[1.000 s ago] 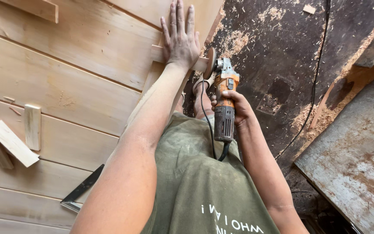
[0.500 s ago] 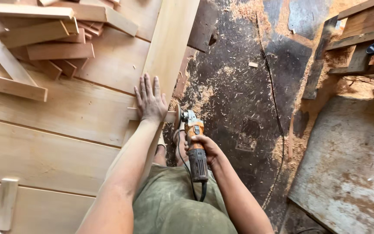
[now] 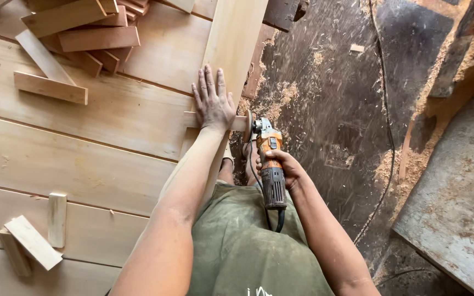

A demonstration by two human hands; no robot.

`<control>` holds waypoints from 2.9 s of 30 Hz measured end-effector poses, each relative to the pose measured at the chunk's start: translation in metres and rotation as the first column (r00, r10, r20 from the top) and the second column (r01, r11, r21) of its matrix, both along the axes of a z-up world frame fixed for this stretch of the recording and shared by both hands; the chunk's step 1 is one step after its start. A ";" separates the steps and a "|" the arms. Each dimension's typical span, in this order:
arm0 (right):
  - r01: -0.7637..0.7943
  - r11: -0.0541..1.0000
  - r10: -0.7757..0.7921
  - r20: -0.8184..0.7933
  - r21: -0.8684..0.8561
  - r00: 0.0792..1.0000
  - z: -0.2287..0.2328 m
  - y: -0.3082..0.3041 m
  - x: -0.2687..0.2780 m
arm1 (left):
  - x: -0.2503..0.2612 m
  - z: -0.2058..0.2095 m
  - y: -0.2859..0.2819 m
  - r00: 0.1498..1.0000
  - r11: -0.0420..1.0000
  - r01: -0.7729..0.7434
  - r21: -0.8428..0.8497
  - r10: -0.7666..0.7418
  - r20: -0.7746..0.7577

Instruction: The person uses a handheld power sander to smooth the edges and surfaces of small rectangular wood blocks, picking them up one by one and pressing them against the spinning sanding disc before placing them back on the floor.

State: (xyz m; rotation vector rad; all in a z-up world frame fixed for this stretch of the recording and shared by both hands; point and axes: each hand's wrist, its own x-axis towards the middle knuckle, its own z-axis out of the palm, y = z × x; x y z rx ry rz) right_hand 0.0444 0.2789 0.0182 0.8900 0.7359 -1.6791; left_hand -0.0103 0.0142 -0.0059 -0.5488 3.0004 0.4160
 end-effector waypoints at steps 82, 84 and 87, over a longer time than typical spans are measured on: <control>0.005 0.997 0.002 -0.087 0.080 0.996 0.008 0.024 -0.010 | 0.154 0.043 -0.038 0.865 0.865 -0.034 0.500 0.276 -0.419; 0.030 1.000 -0.030 -0.024 0.007 0.999 0.007 0.026 -0.009 | 0.172 0.053 -0.043 0.799 0.849 -0.025 0.527 0.334 -0.500; 0.014 0.998 -0.016 -0.036 -0.063 0.999 0.007 0.022 -0.014 | 0.182 0.067 -0.057 0.745 0.833 -0.041 0.552 0.394 -0.539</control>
